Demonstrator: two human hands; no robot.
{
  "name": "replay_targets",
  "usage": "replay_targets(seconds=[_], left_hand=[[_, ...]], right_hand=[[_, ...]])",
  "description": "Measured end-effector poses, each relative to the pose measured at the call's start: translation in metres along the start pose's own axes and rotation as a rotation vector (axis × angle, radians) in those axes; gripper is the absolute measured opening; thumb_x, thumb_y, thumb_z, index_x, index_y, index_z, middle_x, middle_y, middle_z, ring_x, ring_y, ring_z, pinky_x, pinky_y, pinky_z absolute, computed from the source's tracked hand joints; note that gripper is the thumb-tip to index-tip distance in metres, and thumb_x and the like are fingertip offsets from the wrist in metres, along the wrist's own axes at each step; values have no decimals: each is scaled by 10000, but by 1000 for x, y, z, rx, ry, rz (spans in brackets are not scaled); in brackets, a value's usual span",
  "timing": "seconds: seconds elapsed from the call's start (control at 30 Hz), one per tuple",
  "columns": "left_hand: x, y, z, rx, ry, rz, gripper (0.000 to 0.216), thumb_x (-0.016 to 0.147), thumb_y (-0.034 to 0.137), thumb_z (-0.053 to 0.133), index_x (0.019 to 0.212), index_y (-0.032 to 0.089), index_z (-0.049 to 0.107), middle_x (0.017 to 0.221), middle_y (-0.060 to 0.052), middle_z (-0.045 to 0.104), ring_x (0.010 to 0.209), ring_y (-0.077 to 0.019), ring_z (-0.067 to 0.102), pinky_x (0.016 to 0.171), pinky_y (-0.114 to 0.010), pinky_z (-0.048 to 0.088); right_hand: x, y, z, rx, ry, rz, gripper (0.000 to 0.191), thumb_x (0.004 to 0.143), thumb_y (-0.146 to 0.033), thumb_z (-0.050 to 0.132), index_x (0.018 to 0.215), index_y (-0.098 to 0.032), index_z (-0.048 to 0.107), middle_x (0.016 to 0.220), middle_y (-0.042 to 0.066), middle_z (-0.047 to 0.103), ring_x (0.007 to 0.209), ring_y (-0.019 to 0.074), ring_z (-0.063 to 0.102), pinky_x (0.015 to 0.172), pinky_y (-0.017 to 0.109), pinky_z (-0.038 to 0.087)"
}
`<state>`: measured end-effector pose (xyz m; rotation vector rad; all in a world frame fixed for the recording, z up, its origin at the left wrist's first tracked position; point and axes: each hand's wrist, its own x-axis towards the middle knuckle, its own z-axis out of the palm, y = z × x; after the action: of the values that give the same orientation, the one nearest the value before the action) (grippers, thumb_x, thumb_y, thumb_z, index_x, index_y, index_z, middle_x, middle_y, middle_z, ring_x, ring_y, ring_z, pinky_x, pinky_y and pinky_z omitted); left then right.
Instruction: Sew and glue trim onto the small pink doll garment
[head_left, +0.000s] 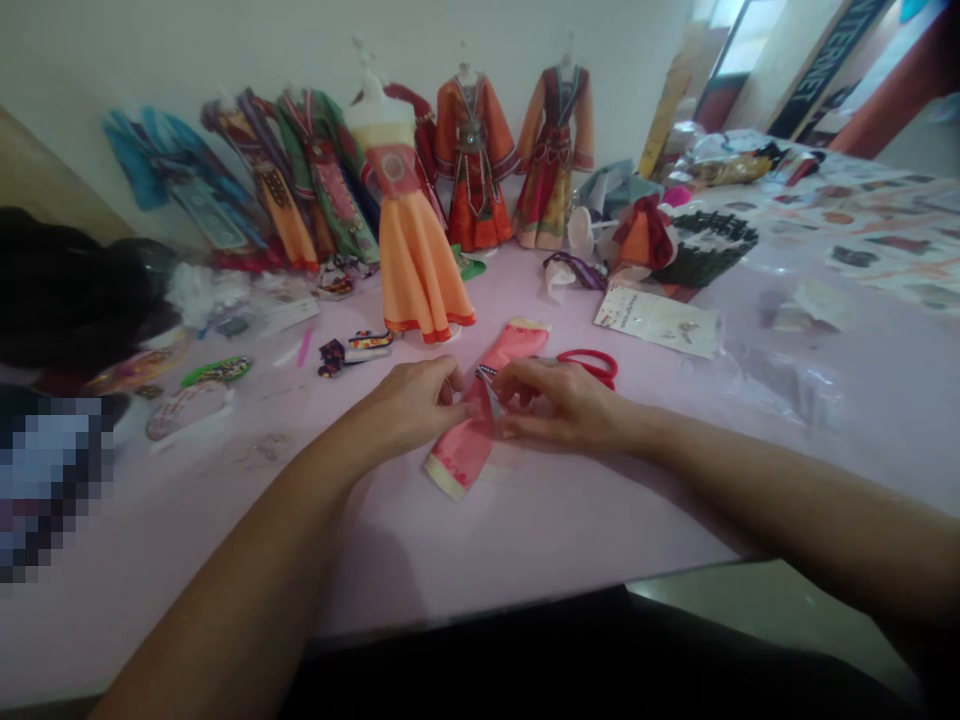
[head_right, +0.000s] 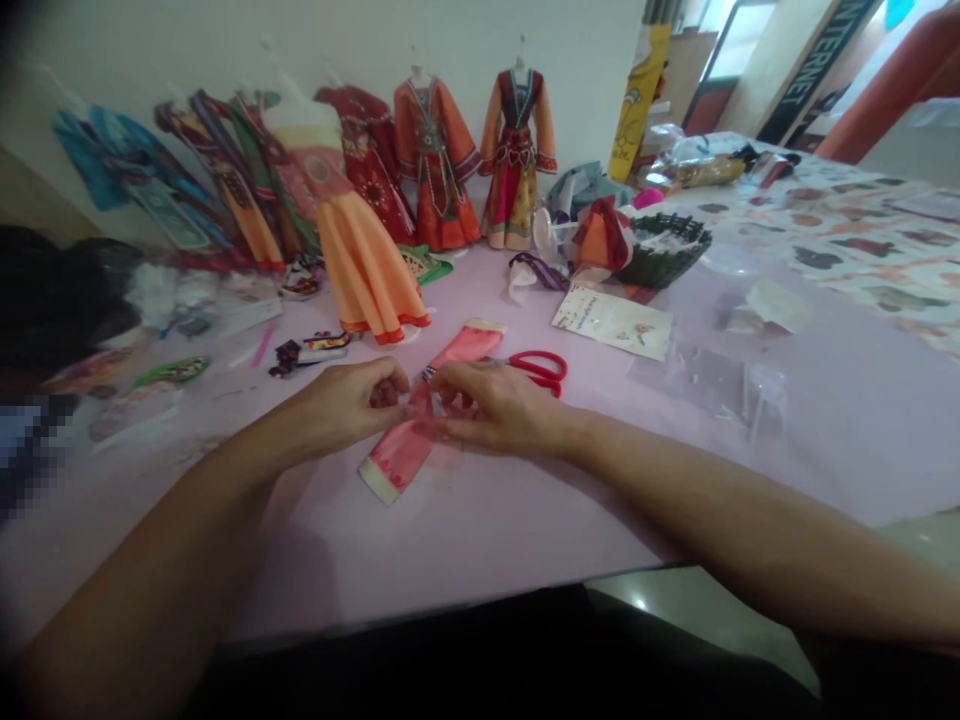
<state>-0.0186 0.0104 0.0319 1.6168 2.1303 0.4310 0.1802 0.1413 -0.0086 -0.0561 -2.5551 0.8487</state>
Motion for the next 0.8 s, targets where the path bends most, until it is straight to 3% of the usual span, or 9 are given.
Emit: replay_targets(seconds=[0.07, 0.17, 0.27, 0.37, 0.5, 0.67, 0.8], left_hand=[[0, 0, 0, 80, -46, -41, 216, 794, 404, 653, 893, 215, 620, 834, -27, 680, 774, -217, 615, 687, -340, 419], [2, -2, 5, 92, -91, -23, 126, 786, 327, 604, 845, 216, 609, 781, -9, 652, 744, -198, 588, 662, -322, 394], [4, -5, 9, 40, -121, 22, 57, 768, 264, 557, 739, 215, 549, 710, 16, 599, 691, -166, 540, 619, -301, 361], [5, -6, 8, 37, -135, 28, 78, 726, 232, 556, 687, 216, 491, 678, 28, 544, 666, -149, 486, 586, -296, 320], [6, -12, 2, -62, -131, 57, 109, 675, 217, 561, 690, 223, 452, 666, 44, 479, 634, -133, 419, 554, -283, 295], [7, -21, -8, -153, -77, 57, 129, 661, 220, 570, 752, 233, 480, 709, 26, 519, 633, -146, 469, 545, -273, 323], [7, -26, -15, -129, -5, -13, 168, 675, 249, 596, 841, 236, 568, 798, -13, 625, 687, -180, 567, 558, -279, 375]], right_hand=[[-1, -1, 9, -121, -13, -15, 344, 941, -415, 704, 1157, -152, 652, 911, 67, 704, 820, 190, 645, 699, 289, 448], [1, -2, 19, -243, 18, 43, 210, 961, -233, 601, 1142, -147, 664, 946, 90, 721, 842, 200, 652, 706, 305, 430], [4, -2, 18, -130, 105, 195, 241, 883, -107, 560, 1087, -161, 677, 861, 37, 720, 728, 150, 626, 655, 270, 416], [8, 1, 9, 50, 172, 326, 209, 855, -124, 567, 1032, -181, 664, 732, -21, 667, 637, 125, 575, 615, 245, 410], [10, 12, 2, 88, 238, 334, 163, 866, -161, 564, 996, -178, 660, 851, 13, 701, 718, 146, 601, 693, 271, 450], [8, 15, 7, -124, 225, 280, 188, 882, -177, 595, 1050, -189, 679, 1029, 69, 703, 842, 184, 611, 717, 291, 417], [7, 12, 7, -274, 93, 233, 115, 965, -265, 576, 941, -173, 639, 880, 64, 654, 793, 180, 570, 690, 294, 370]])
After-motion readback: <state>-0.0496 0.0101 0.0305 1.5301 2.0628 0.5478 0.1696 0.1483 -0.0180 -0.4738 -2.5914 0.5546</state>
